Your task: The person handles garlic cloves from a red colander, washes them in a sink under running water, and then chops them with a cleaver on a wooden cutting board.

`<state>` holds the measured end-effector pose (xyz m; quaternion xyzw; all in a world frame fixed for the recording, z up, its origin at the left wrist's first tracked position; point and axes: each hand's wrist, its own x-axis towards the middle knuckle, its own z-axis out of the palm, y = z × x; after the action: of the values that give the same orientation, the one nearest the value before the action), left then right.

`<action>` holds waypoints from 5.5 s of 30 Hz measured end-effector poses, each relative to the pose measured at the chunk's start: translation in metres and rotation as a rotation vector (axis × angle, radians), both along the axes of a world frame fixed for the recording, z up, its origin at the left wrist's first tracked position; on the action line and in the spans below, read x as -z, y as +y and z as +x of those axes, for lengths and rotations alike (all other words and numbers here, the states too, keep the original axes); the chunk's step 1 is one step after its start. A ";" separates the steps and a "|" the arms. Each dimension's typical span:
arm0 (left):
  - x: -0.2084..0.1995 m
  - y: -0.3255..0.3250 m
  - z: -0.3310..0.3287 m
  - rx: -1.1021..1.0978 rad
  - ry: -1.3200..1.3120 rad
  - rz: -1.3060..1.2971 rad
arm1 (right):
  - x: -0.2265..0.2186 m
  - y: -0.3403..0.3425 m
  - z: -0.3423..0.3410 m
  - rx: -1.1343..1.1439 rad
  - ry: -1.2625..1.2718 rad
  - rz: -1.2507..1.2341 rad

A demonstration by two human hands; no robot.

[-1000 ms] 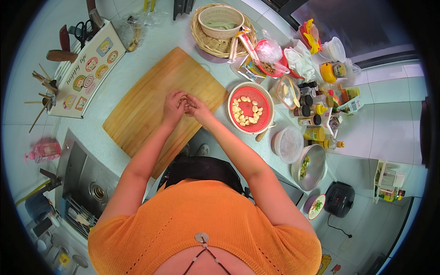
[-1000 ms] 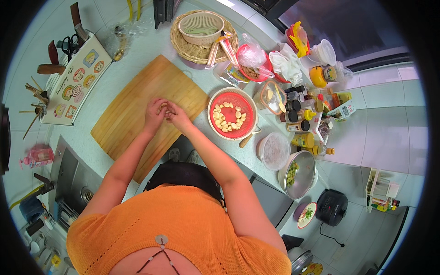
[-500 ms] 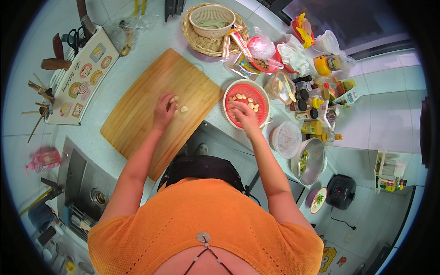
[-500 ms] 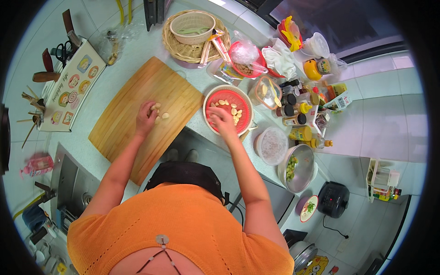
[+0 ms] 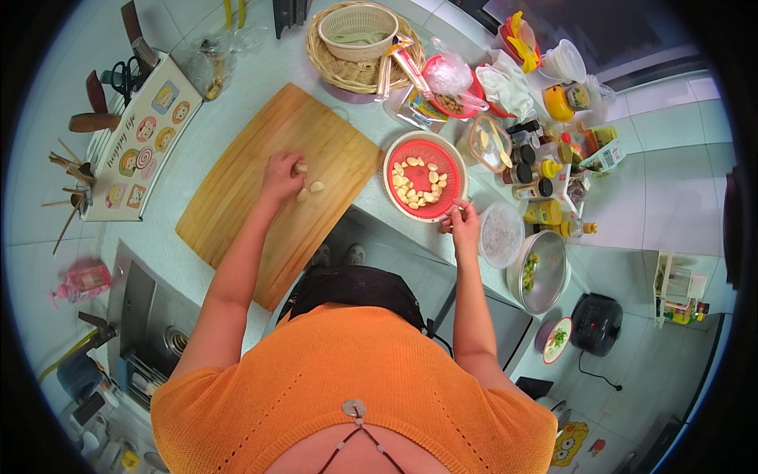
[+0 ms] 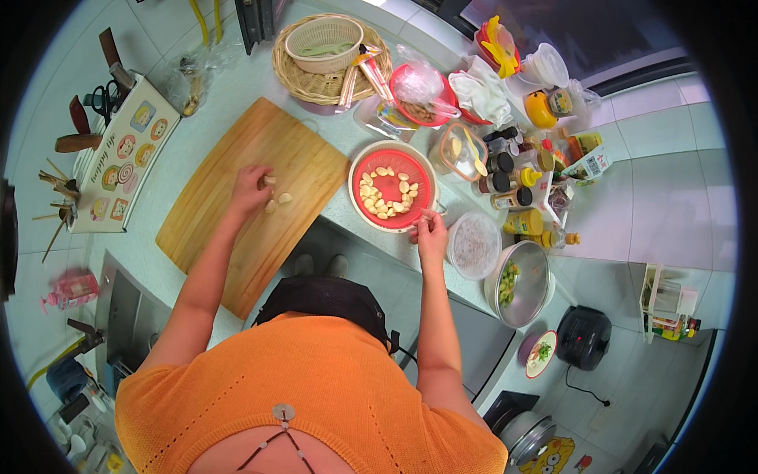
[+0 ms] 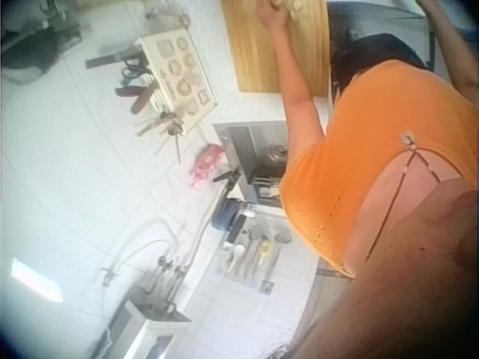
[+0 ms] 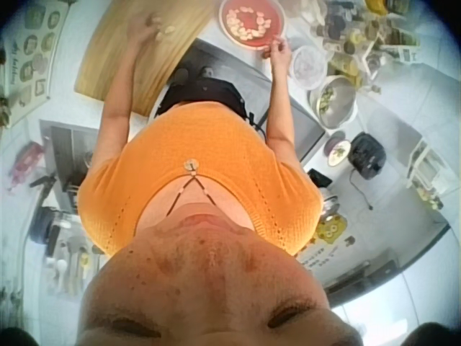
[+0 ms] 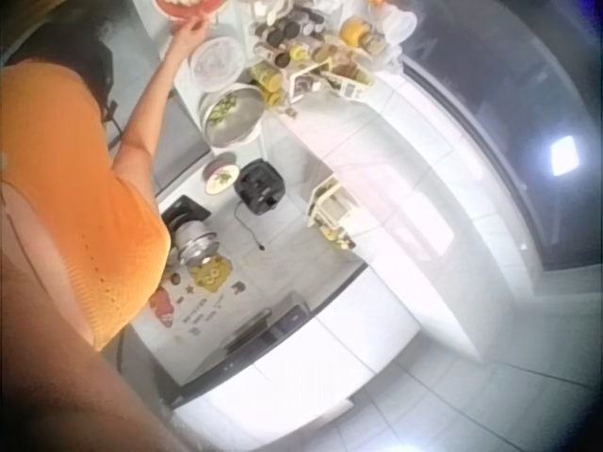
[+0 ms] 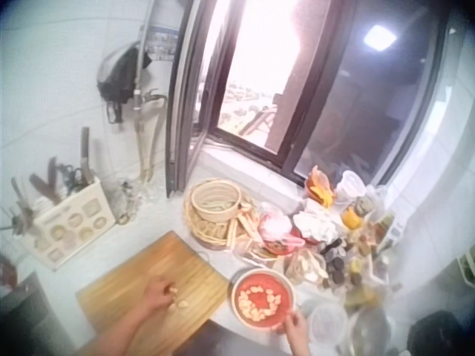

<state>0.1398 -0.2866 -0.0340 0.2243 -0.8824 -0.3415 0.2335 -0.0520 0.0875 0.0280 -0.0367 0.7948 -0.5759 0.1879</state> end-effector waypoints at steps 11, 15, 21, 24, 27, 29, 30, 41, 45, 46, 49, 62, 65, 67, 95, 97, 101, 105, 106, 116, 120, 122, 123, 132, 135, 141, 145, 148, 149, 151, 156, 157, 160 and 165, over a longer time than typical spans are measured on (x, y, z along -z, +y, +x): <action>-0.001 0.013 -0.008 -0.214 0.094 0.368 | 0.010 -0.007 0.012 -0.080 0.147 0.377; 0.009 0.001 -0.005 -0.313 0.205 0.572 | 0.005 -0.019 0.015 -0.013 0.168 0.324; 0.011 -0.009 0.003 -0.336 0.226 0.523 | 0.004 -0.016 0.005 0.027 0.043 0.254; 0.021 -0.010 0.010 -0.296 0.219 0.464 | 0.007 -0.016 0.003 0.071 -0.018 0.178; 0.019 -0.013 0.014 -0.267 0.140 0.416 | 0.012 -0.016 0.002 0.117 -0.093 0.153; 0.013 -0.011 0.012 -0.230 0.065 0.323 | 0.015 -0.015 0.000 0.121 -0.104 0.143; 0.010 -0.007 0.009 -0.200 0.029 0.247 | 0.017 -0.015 0.000 0.118 -0.107 0.138; -0.025 0.044 -0.035 -0.076 0.018 -0.178 | 0.025 -0.020 0.004 0.109 -0.192 0.135; -0.044 0.090 -0.073 0.055 0.134 -0.091 | 0.018 -0.021 0.005 0.099 -0.186 0.142; -0.049 0.104 -0.083 0.099 0.137 -0.105 | 0.019 -0.021 0.005 0.101 -0.187 0.141; -0.065 0.137 -0.101 0.263 0.180 -0.052 | 0.017 -0.020 0.005 0.098 -0.178 0.138; -0.041 0.086 -0.028 0.004 0.174 -0.085 | 0.011 -0.002 0.007 0.001 -0.279 0.053; -0.035 0.063 0.002 -0.152 0.079 -0.269 | 0.011 0.006 0.005 -0.032 -0.321 0.037; -0.016 0.052 0.015 -0.194 0.046 -0.282 | 0.012 0.009 0.005 -0.042 -0.341 0.029; 0.027 0.019 0.017 -0.408 0.257 0.506 | 0.000 0.002 0.004 -0.018 -0.323 0.045; 0.020 0.025 0.018 -0.410 0.265 0.421 | 0.002 0.001 0.003 -0.025 -0.323 0.044; -0.010 0.045 0.016 -0.323 0.167 0.243 | 0.001 0.000 0.003 -0.047 -0.302 0.044; -0.037 0.076 -0.006 -0.149 0.217 0.093 | -0.002 -0.002 0.005 -0.076 -0.241 0.060; -0.046 0.085 -0.014 -0.092 0.214 0.030 | -0.002 -0.003 0.005 -0.082 -0.221 0.064; -0.073 0.138 -0.103 0.472 -0.029 -0.488 | -0.019 -0.009 0.015 -0.109 -0.145 0.083; -0.067 0.148 -0.120 0.523 -0.223 -0.631 | -0.019 -0.006 0.017 -0.118 -0.107 0.074; -0.066 0.150 -0.124 0.529 -0.241 -0.641 | -0.023 -0.006 0.020 -0.123 -0.084 0.082; -0.065 0.151 -0.125 0.531 -0.250 -0.646 | -0.022 -0.006 0.020 -0.118 -0.090 0.081; -0.050 0.161 -0.125 0.464 -0.100 -0.505 | -0.022 -0.006 0.021 -0.090 -0.088 0.093; -0.071 0.174 -0.124 0.533 -0.134 -0.407 | -0.022 -0.005 0.020 -0.079 -0.090 0.069; -0.059 0.178 -0.122 0.462 -0.267 -0.451 | -0.037 -0.017 0.028 -0.103 -0.056 0.081; -0.073 0.175 -0.112 0.452 0.029 -0.242 | -0.032 -0.013 0.022 -0.099 -0.107 0.068; -0.086 0.166 -0.096 0.390 0.216 0.062 | -0.029 -0.016 0.021 -0.098 -0.119 0.080; -0.103 0.163 -0.087 0.304 0.293 0.108 | -0.028 -0.015 0.021 -0.093 -0.117 0.087; -0.093 0.144 -0.068 0.149 0.287 0.147 | -0.026 -0.016 0.020 -0.093 -0.118 0.098; -0.036 0.069 -0.007 -0.256 0.233 -0.083 | -0.032 -0.021 0.020 -0.121 -0.110 0.108; -0.028 0.060 0.004 -0.323 0.207 -0.100 | -0.032 -0.021 0.020 -0.115 -0.114 0.101; -0.013 0.050 0.018 -0.409 0.105 0.051 | -0.030 -0.022 0.018 -0.115 -0.133 0.085; -0.004 0.047 0.017 -0.335 0.108 0.100 | -0.033 -0.020 0.014 -0.116 -0.147 0.105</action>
<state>0.1571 -0.2398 -0.0302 0.3609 -0.8006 -0.3530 0.3227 -0.0381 0.0675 0.0613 -0.0302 0.8044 -0.5228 0.2804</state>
